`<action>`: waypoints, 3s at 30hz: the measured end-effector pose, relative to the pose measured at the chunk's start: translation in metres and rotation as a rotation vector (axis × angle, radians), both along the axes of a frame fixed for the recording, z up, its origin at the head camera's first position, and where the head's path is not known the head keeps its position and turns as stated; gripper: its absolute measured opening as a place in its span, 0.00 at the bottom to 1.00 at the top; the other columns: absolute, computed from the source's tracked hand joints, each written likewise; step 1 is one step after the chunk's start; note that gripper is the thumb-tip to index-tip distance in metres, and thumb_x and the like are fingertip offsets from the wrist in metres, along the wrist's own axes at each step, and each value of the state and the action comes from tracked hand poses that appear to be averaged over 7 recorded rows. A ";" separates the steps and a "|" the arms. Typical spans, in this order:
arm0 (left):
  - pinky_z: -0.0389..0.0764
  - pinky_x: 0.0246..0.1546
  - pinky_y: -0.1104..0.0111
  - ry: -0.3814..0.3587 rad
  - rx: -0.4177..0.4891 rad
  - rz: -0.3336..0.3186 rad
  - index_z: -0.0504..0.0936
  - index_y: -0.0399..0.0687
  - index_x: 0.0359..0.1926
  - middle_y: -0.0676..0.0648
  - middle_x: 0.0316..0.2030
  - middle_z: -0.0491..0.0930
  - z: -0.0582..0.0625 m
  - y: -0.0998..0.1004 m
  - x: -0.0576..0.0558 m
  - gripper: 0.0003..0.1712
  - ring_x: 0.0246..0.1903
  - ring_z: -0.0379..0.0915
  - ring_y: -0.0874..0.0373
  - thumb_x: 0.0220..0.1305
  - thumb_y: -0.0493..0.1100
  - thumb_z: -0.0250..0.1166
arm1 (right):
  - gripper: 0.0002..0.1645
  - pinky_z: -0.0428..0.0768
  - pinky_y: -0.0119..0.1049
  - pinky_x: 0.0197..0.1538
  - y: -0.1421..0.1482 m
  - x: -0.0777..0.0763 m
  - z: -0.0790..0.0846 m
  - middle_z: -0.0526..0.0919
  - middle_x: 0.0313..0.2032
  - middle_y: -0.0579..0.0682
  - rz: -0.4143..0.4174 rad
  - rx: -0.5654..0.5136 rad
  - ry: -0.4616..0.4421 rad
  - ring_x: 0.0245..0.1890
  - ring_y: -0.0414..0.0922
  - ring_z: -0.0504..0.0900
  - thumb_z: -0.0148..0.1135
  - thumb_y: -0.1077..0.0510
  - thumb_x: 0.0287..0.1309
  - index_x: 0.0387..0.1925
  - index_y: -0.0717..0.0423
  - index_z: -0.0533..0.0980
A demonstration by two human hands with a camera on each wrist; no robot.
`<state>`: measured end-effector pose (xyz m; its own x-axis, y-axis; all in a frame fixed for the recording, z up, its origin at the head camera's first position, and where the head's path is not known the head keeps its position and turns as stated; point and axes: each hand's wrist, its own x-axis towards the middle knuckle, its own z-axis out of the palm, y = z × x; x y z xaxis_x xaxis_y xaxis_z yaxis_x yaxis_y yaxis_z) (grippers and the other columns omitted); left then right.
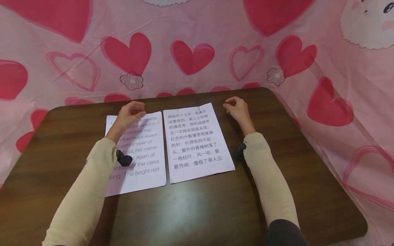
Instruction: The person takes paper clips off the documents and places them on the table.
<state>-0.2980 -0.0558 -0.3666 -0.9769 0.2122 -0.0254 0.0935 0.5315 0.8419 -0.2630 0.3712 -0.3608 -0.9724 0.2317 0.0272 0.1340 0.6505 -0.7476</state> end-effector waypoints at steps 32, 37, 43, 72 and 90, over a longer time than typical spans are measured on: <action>0.72 0.66 0.51 0.032 -0.080 -0.173 0.72 0.45 0.65 0.35 0.60 0.79 -0.013 0.057 -0.005 0.24 0.58 0.74 0.43 0.69 0.38 0.63 | 0.25 0.76 0.53 0.63 -0.042 -0.027 -0.002 0.80 0.56 0.63 0.162 0.004 -0.149 0.56 0.58 0.78 0.64 0.55 0.65 0.62 0.56 0.73; 0.72 0.61 0.53 0.045 -0.101 -0.210 0.74 0.46 0.64 0.36 0.59 0.80 -0.016 0.064 -0.006 0.25 0.53 0.73 0.44 0.66 0.36 0.66 | 0.25 0.77 0.50 0.59 -0.049 -0.032 -0.006 0.80 0.53 0.63 0.219 0.024 -0.162 0.52 0.57 0.78 0.66 0.57 0.63 0.61 0.55 0.73; 0.72 0.61 0.53 0.027 -0.121 -0.212 0.75 0.52 0.64 0.38 0.57 0.79 -0.019 0.070 -0.006 0.27 0.52 0.72 0.45 0.64 0.34 0.67 | 0.25 0.74 0.40 0.50 -0.052 -0.035 -0.012 0.76 0.46 0.58 0.238 0.027 -0.180 0.45 0.53 0.74 0.67 0.59 0.61 0.60 0.56 0.74; 0.73 0.56 0.61 0.068 0.108 -0.171 0.80 0.49 0.57 0.44 0.59 0.79 -0.009 0.075 0.001 0.20 0.50 0.73 0.48 0.67 0.30 0.62 | 0.17 0.82 0.31 0.40 -0.041 -0.023 -0.004 0.83 0.50 0.64 0.346 -0.166 -0.076 0.40 0.53 0.84 0.64 0.64 0.64 0.54 0.58 0.78; 0.77 0.52 0.70 0.102 0.246 -0.154 0.80 0.42 0.57 0.39 0.58 0.80 -0.008 0.082 0.006 0.18 0.50 0.78 0.46 0.69 0.29 0.60 | 0.25 0.72 0.49 0.62 -0.050 -0.013 0.013 0.81 0.57 0.58 0.408 -0.046 0.076 0.57 0.55 0.78 0.68 0.61 0.61 0.60 0.50 0.76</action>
<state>-0.2918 0.0262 -0.3744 -0.9278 0.3452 0.1416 0.2478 0.2863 0.9256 -0.2757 0.3215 -0.3476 -0.9804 -0.1694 0.1006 -0.1840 0.6045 -0.7750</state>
